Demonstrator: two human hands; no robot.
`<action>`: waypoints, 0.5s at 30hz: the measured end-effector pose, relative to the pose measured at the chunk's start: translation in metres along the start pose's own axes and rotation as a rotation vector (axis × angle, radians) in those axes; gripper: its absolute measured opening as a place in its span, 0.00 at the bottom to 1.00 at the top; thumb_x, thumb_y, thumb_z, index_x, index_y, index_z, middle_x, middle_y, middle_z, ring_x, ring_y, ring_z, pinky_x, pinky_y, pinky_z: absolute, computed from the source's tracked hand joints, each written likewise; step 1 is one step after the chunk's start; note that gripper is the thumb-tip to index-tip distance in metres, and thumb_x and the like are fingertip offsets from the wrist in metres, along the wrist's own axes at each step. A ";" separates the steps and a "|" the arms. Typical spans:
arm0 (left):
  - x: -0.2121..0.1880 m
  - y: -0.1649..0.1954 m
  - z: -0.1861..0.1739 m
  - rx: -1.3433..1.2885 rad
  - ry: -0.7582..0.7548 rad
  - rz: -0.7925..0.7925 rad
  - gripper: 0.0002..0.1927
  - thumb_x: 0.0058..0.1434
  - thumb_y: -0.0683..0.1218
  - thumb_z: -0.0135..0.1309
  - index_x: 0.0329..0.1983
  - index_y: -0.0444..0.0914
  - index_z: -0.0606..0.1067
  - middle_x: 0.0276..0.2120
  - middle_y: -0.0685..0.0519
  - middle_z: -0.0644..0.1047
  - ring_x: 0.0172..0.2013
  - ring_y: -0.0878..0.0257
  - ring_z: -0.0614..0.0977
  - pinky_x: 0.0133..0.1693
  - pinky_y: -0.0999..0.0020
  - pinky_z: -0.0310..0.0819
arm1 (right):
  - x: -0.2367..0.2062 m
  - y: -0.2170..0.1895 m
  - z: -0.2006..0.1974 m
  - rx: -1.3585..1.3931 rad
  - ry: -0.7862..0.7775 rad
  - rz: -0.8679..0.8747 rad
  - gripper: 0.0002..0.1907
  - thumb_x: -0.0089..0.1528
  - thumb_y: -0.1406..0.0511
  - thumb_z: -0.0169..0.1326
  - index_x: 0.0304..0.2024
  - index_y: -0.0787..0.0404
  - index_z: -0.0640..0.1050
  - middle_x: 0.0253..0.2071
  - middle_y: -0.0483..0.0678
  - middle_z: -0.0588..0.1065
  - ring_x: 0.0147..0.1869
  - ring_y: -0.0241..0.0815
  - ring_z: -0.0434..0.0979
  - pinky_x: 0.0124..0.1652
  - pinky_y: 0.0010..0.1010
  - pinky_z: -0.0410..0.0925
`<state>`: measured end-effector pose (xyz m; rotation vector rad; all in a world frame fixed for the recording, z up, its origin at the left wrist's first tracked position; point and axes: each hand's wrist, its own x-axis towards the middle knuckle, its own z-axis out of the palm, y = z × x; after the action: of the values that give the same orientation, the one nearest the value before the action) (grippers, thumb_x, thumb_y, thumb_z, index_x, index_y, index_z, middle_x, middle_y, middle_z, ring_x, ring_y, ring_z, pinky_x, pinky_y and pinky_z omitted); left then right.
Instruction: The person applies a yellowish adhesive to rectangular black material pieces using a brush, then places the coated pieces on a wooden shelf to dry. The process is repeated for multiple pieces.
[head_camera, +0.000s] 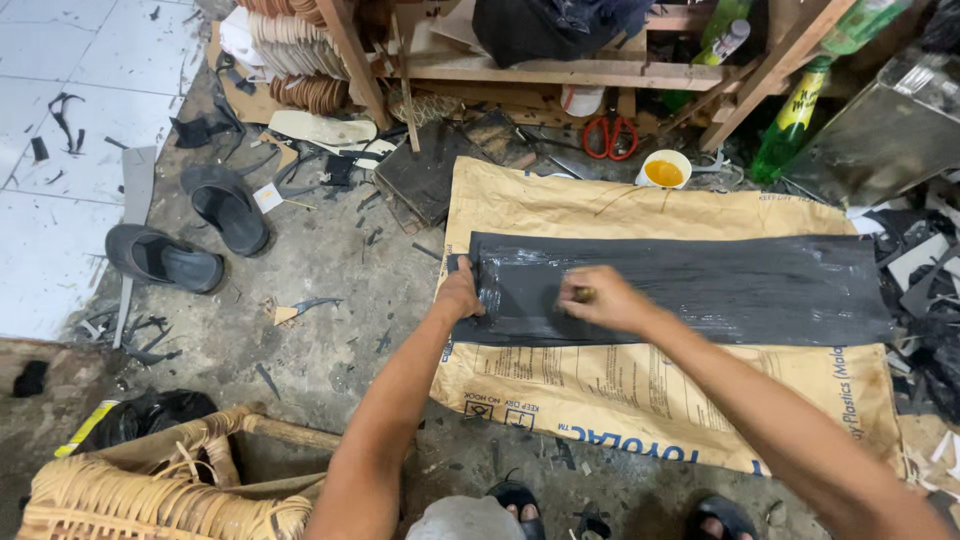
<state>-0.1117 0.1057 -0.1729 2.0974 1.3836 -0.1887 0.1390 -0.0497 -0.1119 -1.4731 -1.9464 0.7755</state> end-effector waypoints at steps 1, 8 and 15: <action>0.001 0.001 0.000 0.003 0.001 0.004 0.59 0.36 0.46 0.78 0.67 0.35 0.53 0.53 0.36 0.77 0.57 0.44 0.79 0.57 0.59 0.75 | 0.017 -0.005 0.020 0.058 -0.001 -0.033 0.06 0.58 0.68 0.62 0.32 0.64 0.78 0.33 0.51 0.78 0.36 0.44 0.81 0.38 0.34 0.75; 0.000 -0.001 0.007 -0.043 0.019 -0.043 0.58 0.37 0.46 0.78 0.67 0.38 0.53 0.55 0.32 0.73 0.57 0.41 0.77 0.59 0.58 0.73 | -0.003 0.034 0.026 0.031 -0.092 -0.066 0.06 0.57 0.69 0.61 0.32 0.64 0.76 0.32 0.51 0.77 0.37 0.45 0.80 0.38 0.36 0.73; 0.001 0.001 0.013 -0.030 0.000 -0.028 0.63 0.39 0.44 0.76 0.72 0.45 0.46 0.56 0.31 0.72 0.55 0.38 0.78 0.58 0.56 0.74 | -0.091 0.102 -0.101 -0.202 -0.211 0.363 0.03 0.53 0.70 0.63 0.30 0.64 0.82 0.31 0.49 0.83 0.35 0.42 0.85 0.39 0.31 0.76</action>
<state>-0.1082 0.0990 -0.1829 2.0544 1.4071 -0.1784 0.2988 -0.1039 -0.1290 -1.9724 -1.9817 0.9440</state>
